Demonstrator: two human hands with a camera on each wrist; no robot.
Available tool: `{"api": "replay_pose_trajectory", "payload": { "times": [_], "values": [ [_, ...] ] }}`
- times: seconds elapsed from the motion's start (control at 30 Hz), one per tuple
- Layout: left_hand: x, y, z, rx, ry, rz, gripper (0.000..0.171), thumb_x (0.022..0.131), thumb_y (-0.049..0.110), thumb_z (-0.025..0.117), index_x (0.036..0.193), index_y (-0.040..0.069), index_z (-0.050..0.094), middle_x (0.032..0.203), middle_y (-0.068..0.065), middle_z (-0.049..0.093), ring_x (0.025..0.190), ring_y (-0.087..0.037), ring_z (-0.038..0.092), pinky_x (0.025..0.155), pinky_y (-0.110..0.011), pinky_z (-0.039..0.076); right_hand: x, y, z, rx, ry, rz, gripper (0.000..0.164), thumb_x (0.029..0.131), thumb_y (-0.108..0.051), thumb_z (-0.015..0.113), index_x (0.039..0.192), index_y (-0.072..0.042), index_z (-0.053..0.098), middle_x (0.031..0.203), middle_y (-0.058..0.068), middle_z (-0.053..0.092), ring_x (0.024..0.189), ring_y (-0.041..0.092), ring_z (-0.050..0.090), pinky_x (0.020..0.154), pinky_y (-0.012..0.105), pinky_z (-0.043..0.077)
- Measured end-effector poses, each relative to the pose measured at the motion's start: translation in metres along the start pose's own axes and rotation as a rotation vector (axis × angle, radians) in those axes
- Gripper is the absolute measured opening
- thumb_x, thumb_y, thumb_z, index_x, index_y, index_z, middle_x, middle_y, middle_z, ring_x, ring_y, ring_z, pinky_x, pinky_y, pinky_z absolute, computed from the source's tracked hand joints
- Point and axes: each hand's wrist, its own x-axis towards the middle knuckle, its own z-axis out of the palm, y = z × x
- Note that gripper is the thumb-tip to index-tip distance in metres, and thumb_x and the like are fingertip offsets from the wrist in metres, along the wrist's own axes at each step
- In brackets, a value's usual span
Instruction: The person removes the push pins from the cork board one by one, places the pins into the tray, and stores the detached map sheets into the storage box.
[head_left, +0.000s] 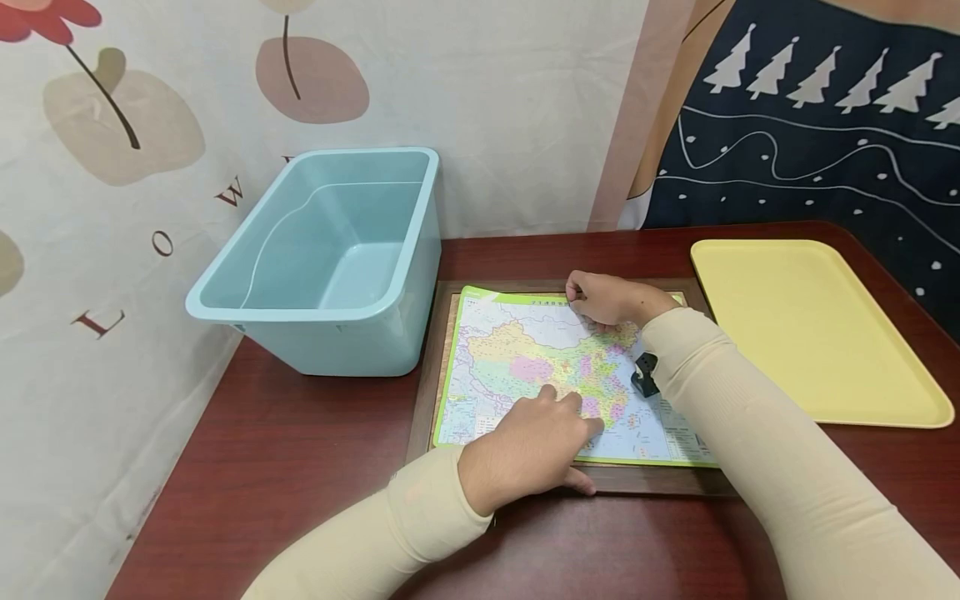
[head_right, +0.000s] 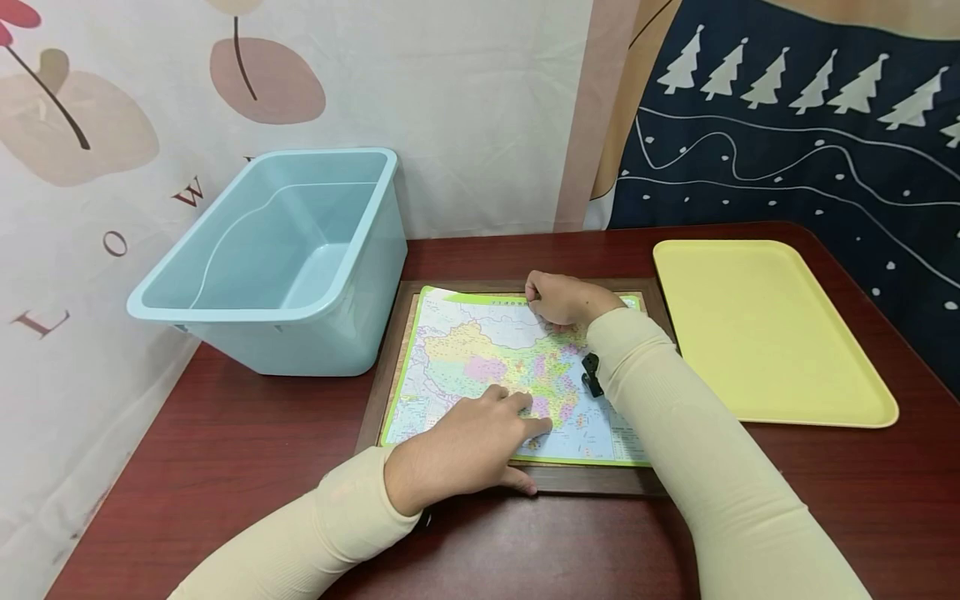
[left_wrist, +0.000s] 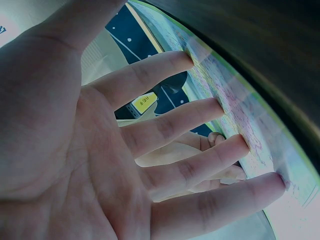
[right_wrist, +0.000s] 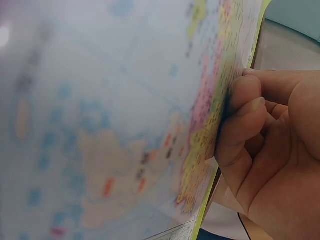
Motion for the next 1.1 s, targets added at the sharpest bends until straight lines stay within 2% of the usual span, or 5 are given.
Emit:
{"api": "replay_pose_trajectory", "payload": {
  "times": [0.37, 1.1],
  "values": [
    [-0.0002, 0.0002, 0.0003, -0.002, -0.003, -0.001, 0.057, 0.073, 0.067, 0.075, 0.115, 0.028, 0.071, 0.098, 0.000, 0.065, 0.082, -0.021, 0.057, 0.057, -0.034, 0.052, 0.0016, 0.0007, 0.0006, 0.007, -0.009, 0.007, 0.007, 0.106, -0.013, 0.045, 0.110, -0.007, 0.046, 0.082, 0.008, 0.045, 0.060, 0.019, 0.048, 0.054, 0.028, 0.045],
    [0.0007, -0.0005, 0.0003, -0.012, -0.013, -0.003, 0.058, 0.074, 0.067, 0.075, 0.117, 0.028, 0.071, 0.101, -0.001, 0.066, 0.083, -0.022, 0.058, 0.059, -0.035, 0.053, 0.0019, 0.0004, -0.0002, -0.029, -0.002, -0.008, 0.008, 0.105, -0.013, 0.047, 0.111, -0.008, 0.046, 0.090, 0.011, 0.047, 0.062, 0.020, 0.049, 0.056, 0.027, 0.047]
  ]
}}
